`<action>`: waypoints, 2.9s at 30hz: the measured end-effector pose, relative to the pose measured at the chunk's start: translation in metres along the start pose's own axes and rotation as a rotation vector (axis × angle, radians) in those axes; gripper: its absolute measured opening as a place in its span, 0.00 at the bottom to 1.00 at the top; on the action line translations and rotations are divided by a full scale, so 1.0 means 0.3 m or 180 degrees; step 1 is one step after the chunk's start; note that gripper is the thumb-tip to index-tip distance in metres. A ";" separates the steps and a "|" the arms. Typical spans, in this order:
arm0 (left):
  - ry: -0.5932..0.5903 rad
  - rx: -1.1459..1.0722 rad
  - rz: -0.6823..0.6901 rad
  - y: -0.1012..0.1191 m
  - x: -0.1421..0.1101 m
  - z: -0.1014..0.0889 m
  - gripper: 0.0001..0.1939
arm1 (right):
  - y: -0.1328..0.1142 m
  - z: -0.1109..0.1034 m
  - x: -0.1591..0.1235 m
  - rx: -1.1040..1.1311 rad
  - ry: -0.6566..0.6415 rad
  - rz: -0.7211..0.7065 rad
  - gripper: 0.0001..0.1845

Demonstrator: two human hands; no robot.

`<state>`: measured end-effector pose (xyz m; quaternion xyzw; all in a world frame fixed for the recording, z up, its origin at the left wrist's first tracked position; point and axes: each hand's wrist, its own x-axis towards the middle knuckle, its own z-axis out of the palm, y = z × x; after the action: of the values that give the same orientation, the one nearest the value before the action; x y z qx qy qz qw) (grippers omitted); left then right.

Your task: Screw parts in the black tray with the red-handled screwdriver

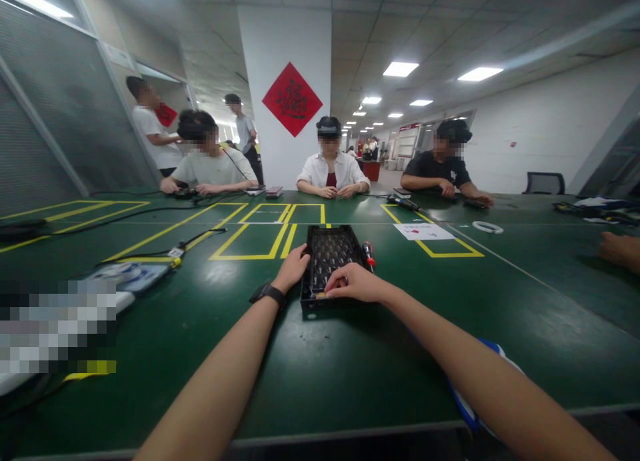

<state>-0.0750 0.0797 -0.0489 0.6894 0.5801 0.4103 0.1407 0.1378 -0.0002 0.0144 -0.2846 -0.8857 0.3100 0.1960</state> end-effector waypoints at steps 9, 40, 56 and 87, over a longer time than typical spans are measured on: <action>-0.0027 0.0039 -0.0027 0.008 -0.003 -0.003 0.26 | 0.010 0.009 0.001 -0.0142 0.0120 -0.0050 0.17; -0.0039 0.0075 -0.0023 0.030 -0.014 -0.014 0.26 | 0.014 0.003 0.001 -0.0042 0.0144 -0.0133 0.17; -0.0020 0.0016 -0.0027 0.016 -0.009 -0.007 0.26 | 0.015 0.006 0.000 0.0298 0.0083 0.0106 0.19; -0.0035 0.0012 -0.0028 0.026 -0.014 -0.011 0.26 | 0.015 0.012 0.000 0.0273 0.0122 0.0039 0.20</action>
<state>-0.0719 0.0727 -0.0432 0.6893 0.5831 0.4049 0.1444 0.1376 0.0011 0.0086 -0.2871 -0.8660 0.3434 0.2231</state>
